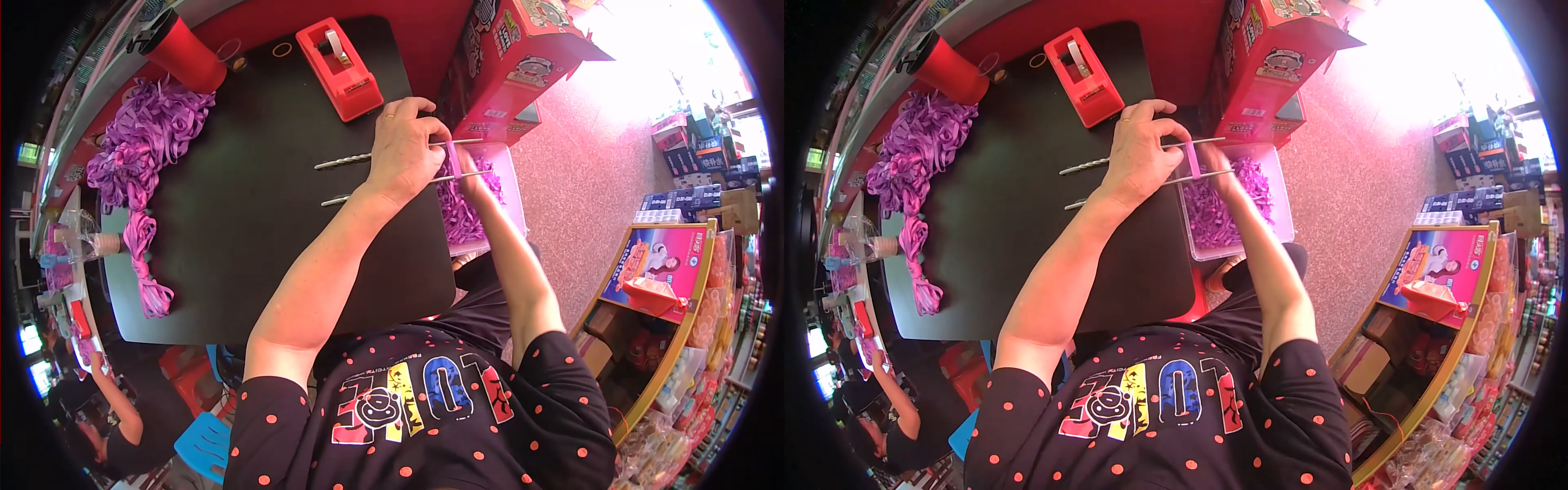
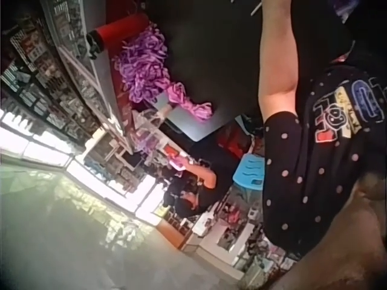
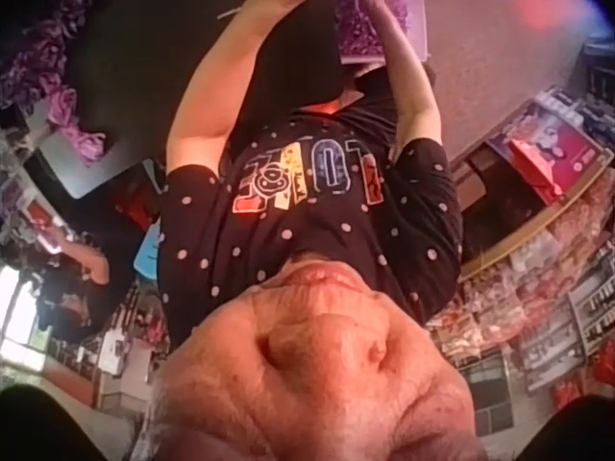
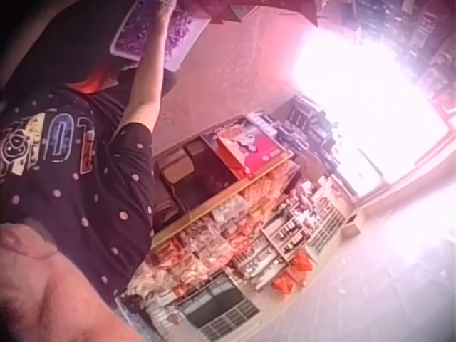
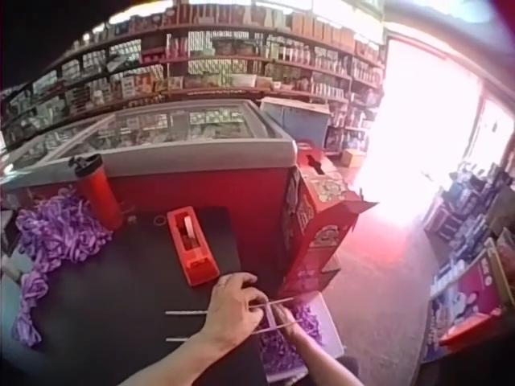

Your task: The person is wrapping purple ribbon around two metal rods to create bundles or loops.

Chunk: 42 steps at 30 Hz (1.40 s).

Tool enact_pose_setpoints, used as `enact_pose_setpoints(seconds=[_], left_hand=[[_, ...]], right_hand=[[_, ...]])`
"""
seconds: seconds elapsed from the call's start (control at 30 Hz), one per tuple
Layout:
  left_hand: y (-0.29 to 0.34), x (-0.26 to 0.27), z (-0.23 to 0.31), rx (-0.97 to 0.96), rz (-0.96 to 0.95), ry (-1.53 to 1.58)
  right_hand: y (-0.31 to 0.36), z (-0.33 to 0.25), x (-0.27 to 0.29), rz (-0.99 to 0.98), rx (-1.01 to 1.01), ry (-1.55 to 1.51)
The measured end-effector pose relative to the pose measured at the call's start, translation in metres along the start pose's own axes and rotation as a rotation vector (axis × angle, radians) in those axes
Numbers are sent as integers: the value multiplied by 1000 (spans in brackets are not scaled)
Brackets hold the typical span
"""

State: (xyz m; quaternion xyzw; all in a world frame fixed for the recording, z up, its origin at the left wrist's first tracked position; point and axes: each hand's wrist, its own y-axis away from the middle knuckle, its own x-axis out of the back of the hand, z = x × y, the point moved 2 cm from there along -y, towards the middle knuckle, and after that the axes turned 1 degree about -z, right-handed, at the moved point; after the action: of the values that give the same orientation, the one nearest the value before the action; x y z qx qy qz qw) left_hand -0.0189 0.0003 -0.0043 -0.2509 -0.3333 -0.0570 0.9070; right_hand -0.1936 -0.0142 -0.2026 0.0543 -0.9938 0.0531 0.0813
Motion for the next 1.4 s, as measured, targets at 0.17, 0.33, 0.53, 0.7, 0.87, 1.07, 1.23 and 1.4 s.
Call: enact_pose_setpoints(seconds=[0.17, 0.33, 0.53, 0.7, 0.87, 1.07, 1.23, 1.4], left_hand=[[1, 6, -7, 19, -31, 0], [0, 8, -11, 12, -69, -35], [0, 6, -11, 24, -92, -24], [1, 6, -10, 38, -91, -11], [1, 5, -12, 27, -95, -17], [1, 7, -15, 43, -71, -45], [0, 2, -16, 27, -35, -73], [2, 6, -11, 5, -21, -76]], right_hand=[[130, -46, -7, 146, -161, -70], [192, -117, -10, 295, -117, -50], [204, -158, -11, 307, -62, 54], [206, -183, -10, 334, -16, 38], [191, -214, -7, 330, 57, -92], [103, -257, 4, 277, 372, -363], [1, -246, 16, 118, 316, -175], [-47, -204, 10, -5, 261, -55]])
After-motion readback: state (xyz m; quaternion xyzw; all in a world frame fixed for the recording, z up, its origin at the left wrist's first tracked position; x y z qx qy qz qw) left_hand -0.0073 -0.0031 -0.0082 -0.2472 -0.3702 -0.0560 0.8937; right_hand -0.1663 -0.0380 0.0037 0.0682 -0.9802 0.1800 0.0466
